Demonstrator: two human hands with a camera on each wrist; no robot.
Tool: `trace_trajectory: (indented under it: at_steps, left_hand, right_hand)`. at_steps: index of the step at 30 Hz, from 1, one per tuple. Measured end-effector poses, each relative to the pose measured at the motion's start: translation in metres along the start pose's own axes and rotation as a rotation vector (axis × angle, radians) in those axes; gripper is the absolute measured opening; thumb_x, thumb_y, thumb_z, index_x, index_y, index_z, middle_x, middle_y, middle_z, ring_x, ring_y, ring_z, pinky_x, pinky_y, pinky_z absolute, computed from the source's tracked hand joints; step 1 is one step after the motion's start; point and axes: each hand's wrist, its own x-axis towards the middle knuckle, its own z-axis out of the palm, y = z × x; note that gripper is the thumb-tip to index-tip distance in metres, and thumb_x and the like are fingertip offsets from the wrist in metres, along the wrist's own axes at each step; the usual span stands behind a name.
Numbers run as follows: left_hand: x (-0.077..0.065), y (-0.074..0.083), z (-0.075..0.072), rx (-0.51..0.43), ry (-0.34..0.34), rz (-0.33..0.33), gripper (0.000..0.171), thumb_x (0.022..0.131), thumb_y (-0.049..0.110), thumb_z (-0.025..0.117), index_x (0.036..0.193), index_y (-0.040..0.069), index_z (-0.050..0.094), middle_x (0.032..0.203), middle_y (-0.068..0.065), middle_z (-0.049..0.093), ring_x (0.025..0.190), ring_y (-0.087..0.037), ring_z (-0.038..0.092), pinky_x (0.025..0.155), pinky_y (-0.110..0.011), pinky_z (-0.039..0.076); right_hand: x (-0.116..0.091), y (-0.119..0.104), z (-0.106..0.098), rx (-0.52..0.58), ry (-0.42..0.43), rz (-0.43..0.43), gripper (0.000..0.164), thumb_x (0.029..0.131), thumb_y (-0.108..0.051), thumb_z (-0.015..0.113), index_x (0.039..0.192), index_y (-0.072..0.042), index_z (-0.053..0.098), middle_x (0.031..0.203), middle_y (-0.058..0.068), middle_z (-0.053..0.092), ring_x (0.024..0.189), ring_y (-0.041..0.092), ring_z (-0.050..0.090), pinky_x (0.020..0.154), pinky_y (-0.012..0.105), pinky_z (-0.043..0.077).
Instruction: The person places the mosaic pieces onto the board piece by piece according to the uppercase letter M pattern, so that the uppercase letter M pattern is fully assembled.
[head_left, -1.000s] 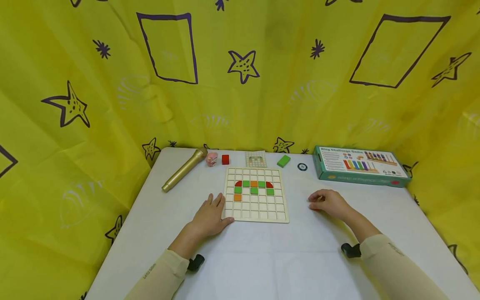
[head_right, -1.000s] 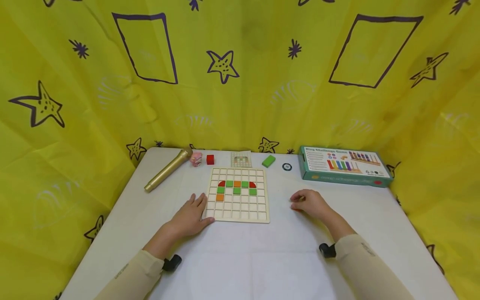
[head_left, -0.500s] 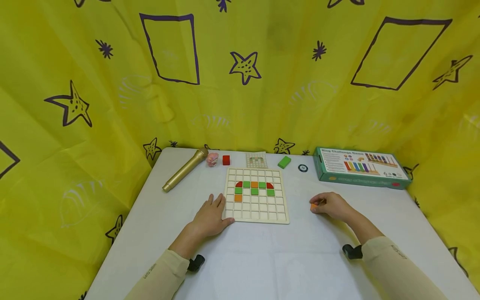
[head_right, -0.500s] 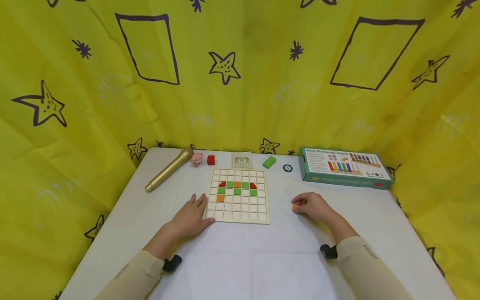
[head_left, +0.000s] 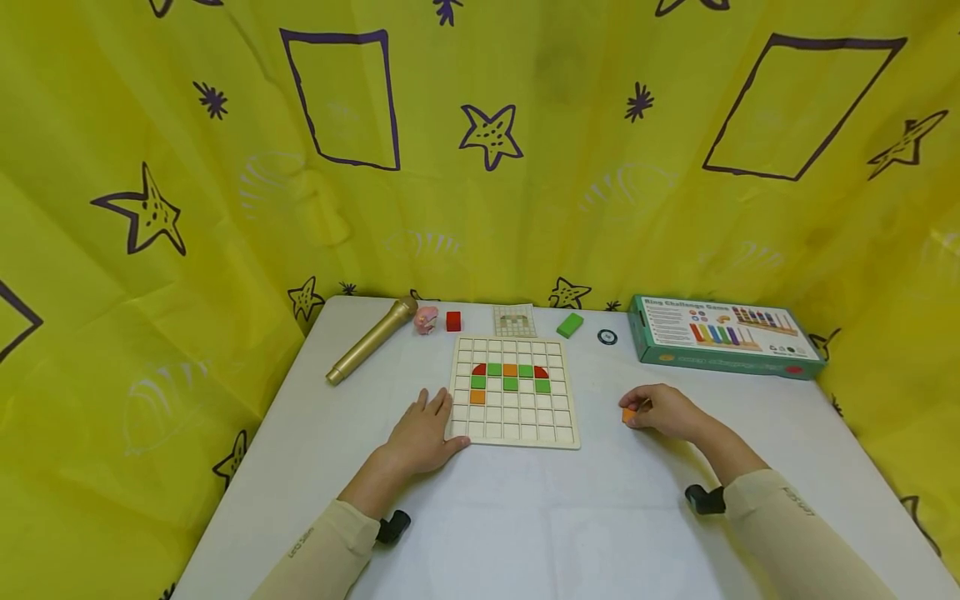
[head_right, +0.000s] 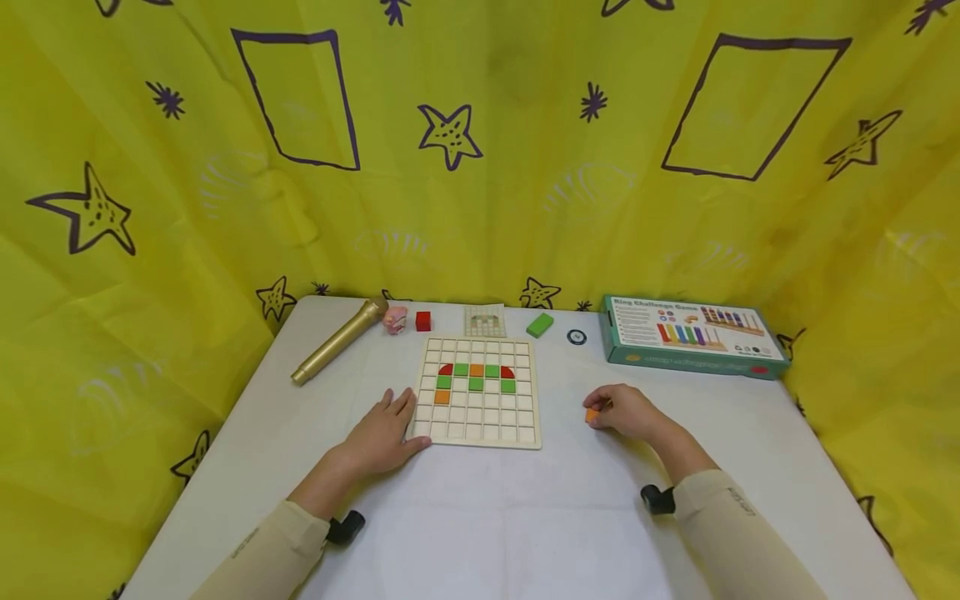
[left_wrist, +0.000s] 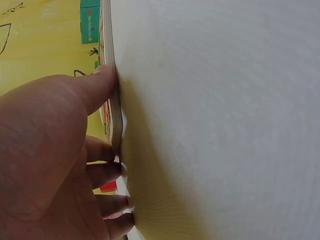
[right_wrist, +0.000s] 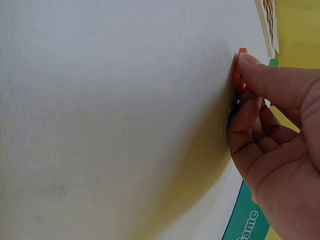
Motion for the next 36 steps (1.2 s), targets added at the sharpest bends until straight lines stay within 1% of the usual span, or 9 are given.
trace_trajectory:
  at_steps: [8,11,15,19,26,33,36]
  left_hand:
    - [0.0,0.0,0.0,-0.007,-0.005,-0.002,0.086,0.097,0.055,0.059,0.152,-0.007,0.036,0.159,-0.021,0.032,0.146,-0.049,0.023,0.118,-0.052,0.026]
    - [0.0,0.001,-0.001,-0.004,-0.008,-0.003,0.086,0.097,0.055,0.059,0.152,-0.007,0.035,0.159,-0.021,0.032,0.146,-0.049,0.023,0.118,-0.052,0.026]
    - [0.0,0.001,-0.002,-0.006,-0.006,-0.004,0.086,0.097,0.055,0.059,0.152,-0.007,0.036,0.16,-0.021,0.032,0.146,-0.049,0.023,0.118,-0.053,0.027]
    - [0.0,0.001,-0.003,-0.019,-0.012,-0.006,0.086,0.097,0.054,0.059,0.152,-0.007,0.035,0.16,-0.022,0.031,0.147,-0.049,0.022,0.118,-0.053,0.026]
    - [-0.002,0.002,-0.002,-0.012,-0.021,-0.017,0.085,0.098,0.053,0.059,0.153,-0.007,0.034,0.16,-0.022,0.03,0.147,-0.049,0.021,0.118,-0.052,0.025]
    - [-0.001,0.002,0.0,-0.013,-0.015,-0.014,0.086,0.097,0.055,0.058,0.153,-0.006,0.034,0.161,-0.021,0.03,0.147,-0.048,0.02,0.119,-0.052,0.024]
    - [-0.001,0.001,0.001,-0.013,-0.012,-0.018,0.086,0.097,0.055,0.058,0.153,-0.005,0.034,0.161,-0.02,0.03,0.148,-0.048,0.02,0.119,-0.052,0.024]
  right_hand:
    - [-0.002,-0.007,-0.001,-0.057,-0.028,0.009,0.023,0.088,-0.003,0.075,0.108,0.003,0.067,0.095,0.006,0.062,0.088,0.023,0.054,0.081,0.037,0.05]
    - [-0.001,-0.008,0.0,-0.064,-0.022,0.016,0.02,0.088,-0.003,0.076,0.104,0.0,0.065,0.093,0.005,0.06,0.087,0.023,0.053,0.079,0.036,0.049]
    - [0.001,-0.007,0.0,-0.071,-0.007,-0.004,0.02,0.087,-0.003,0.077,0.1,-0.004,0.063,0.091,0.004,0.06,0.087,0.023,0.053,0.078,0.034,0.049]
    - [0.002,-0.005,-0.001,-0.062,-0.003,-0.018,0.017,0.087,-0.005,0.077,0.101,-0.006,0.066,0.093,0.004,0.062,0.089,0.023,0.054,0.081,0.035,0.05]
    - [0.008,-0.005,-0.002,-0.042,-0.001,-0.033,0.014,0.089,-0.006,0.075,0.104,-0.007,0.073,0.099,0.003,0.067,0.092,0.023,0.056,0.086,0.04,0.05]
    - [0.019,-0.013,-0.002,-0.04,0.03,-0.045,0.011,0.09,-0.008,0.075,0.101,-0.008,0.075,0.097,0.001,0.07,0.091,0.023,0.057,0.084,0.038,0.05]
    - [0.024,-0.018,-0.002,-0.039,0.029,-0.051,0.011,0.09,-0.009,0.075,0.101,-0.008,0.075,0.095,0.002,0.069,0.09,0.023,0.057,0.082,0.036,0.051]
